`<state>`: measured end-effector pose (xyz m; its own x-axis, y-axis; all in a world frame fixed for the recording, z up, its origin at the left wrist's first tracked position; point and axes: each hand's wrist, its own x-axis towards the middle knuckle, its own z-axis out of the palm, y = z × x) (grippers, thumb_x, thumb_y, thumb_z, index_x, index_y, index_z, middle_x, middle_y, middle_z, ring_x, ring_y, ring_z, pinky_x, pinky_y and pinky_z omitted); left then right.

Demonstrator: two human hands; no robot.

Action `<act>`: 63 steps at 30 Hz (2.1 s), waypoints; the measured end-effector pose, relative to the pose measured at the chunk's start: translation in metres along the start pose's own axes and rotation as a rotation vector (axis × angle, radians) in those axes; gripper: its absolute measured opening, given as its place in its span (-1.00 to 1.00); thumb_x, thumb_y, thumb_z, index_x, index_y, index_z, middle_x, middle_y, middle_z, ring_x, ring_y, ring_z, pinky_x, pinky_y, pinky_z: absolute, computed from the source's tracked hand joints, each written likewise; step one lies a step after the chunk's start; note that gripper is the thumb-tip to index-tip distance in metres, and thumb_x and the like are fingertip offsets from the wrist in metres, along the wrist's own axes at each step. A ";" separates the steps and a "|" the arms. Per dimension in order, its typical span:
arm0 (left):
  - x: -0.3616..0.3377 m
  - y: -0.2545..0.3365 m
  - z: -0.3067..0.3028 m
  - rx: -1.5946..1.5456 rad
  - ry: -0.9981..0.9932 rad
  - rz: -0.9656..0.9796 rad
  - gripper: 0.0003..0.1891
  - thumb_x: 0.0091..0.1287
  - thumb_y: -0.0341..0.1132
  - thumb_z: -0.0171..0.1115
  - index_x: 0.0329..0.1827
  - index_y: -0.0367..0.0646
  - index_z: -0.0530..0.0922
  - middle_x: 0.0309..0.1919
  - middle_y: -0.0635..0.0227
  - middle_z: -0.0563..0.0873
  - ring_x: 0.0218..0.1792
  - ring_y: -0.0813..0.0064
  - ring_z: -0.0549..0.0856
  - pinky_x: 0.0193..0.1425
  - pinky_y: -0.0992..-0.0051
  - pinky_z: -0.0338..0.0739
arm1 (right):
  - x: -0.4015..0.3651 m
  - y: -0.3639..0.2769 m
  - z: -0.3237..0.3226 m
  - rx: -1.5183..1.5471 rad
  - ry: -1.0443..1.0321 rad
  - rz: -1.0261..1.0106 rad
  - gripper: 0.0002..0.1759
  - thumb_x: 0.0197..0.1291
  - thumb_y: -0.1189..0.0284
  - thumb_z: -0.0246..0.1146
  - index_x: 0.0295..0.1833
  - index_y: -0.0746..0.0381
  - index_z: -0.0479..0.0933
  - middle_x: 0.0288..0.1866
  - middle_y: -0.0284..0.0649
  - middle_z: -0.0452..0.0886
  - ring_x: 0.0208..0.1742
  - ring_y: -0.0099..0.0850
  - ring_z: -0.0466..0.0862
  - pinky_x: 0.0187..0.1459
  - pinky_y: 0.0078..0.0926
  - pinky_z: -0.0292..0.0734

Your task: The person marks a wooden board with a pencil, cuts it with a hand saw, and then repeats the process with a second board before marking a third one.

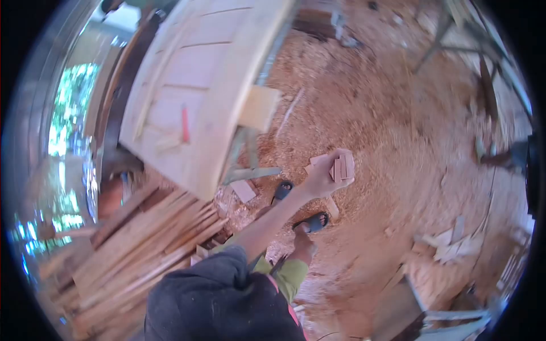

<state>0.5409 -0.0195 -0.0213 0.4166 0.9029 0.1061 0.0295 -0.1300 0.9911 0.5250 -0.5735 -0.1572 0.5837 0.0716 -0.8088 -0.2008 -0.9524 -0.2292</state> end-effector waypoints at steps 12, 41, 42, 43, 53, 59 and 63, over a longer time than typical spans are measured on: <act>-0.062 0.048 -0.297 0.298 0.741 0.180 -0.51 0.20 -0.44 0.58 0.15 -0.16 0.51 -0.08 0.36 0.72 -0.10 0.51 0.74 -0.02 0.45 0.68 | -0.081 -0.103 -0.091 0.161 0.112 -0.103 -0.63 0.54 0.26 0.23 0.17 0.37 0.54 -0.01 0.10 0.73 -0.04 -0.29 0.74 -0.05 -0.17 0.65; 0.105 -0.037 -0.380 0.891 0.260 -0.360 0.23 0.21 0.21 0.52 0.79 -0.09 -0.05 0.75 0.06 0.07 0.70 -0.09 0.14 0.60 -0.38 0.14 | -0.083 -0.344 -0.041 -0.130 0.105 -0.296 -0.58 0.48 0.26 0.25 0.22 0.39 0.55 -0.09 0.00 0.72 -0.15 -0.22 0.75 -0.23 -0.27 0.62; 0.109 -0.029 -0.385 0.889 0.258 -0.350 0.23 0.21 0.21 0.52 0.79 -0.09 -0.05 0.75 0.06 0.07 0.70 -0.09 0.14 0.60 -0.38 0.14 | -0.084 -0.353 -0.038 -0.129 0.106 -0.299 -0.58 0.48 0.26 0.25 0.22 0.39 0.55 -0.09 0.00 0.72 -0.15 -0.22 0.75 -0.23 -0.27 0.62; 0.110 -0.018 -0.394 0.882 0.270 -0.425 0.19 0.21 0.21 0.51 0.77 -0.09 0.01 0.73 0.09 0.12 0.69 -0.08 0.16 0.59 -0.42 0.10 | -0.084 -0.360 -0.035 -0.133 0.105 -0.302 -0.58 0.48 0.26 0.25 0.22 0.38 0.55 -0.09 0.00 0.72 -0.15 -0.22 0.75 -0.23 -0.27 0.62; 0.029 -0.085 -0.748 1.329 0.986 -0.729 -0.26 0.36 -0.10 0.44 0.56 -0.09 0.37 0.52 0.08 0.43 0.56 0.01 0.37 0.42 -0.23 0.42 | -0.073 -0.422 -0.018 -0.148 0.084 -0.295 -0.58 0.48 0.26 0.25 0.22 0.37 0.56 -0.08 0.00 0.72 -0.14 -0.21 0.75 -0.22 -0.27 0.62; -0.005 -0.050 -0.806 1.483 0.463 -0.824 -0.56 0.56 -0.12 0.15 0.41 -0.10 0.50 0.32 0.11 0.64 0.30 0.00 0.61 0.33 -0.07 0.53 | -0.064 -0.453 -0.014 -0.178 0.061 -0.289 -0.58 0.48 0.26 0.25 0.22 0.37 0.56 -0.08 0.00 0.72 -0.14 -0.20 0.76 -0.22 -0.26 0.62; -0.015 -0.004 -0.796 1.198 0.570 -0.737 -0.61 0.59 -0.10 0.09 0.29 -0.15 0.61 0.11 0.01 0.76 0.14 -0.06 0.69 0.31 -0.02 0.56 | -0.064 -0.461 -0.024 -0.205 0.042 -0.331 -0.59 0.47 0.26 0.25 0.22 0.36 0.57 -0.08 0.00 0.72 -0.14 -0.20 0.76 -0.21 -0.26 0.62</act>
<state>-0.1889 0.2932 0.0374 -0.4086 0.9097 -0.0742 0.8837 0.4146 0.2170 0.5990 -0.1458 0.0133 0.6230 0.3763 -0.6857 0.1623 -0.9198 -0.3573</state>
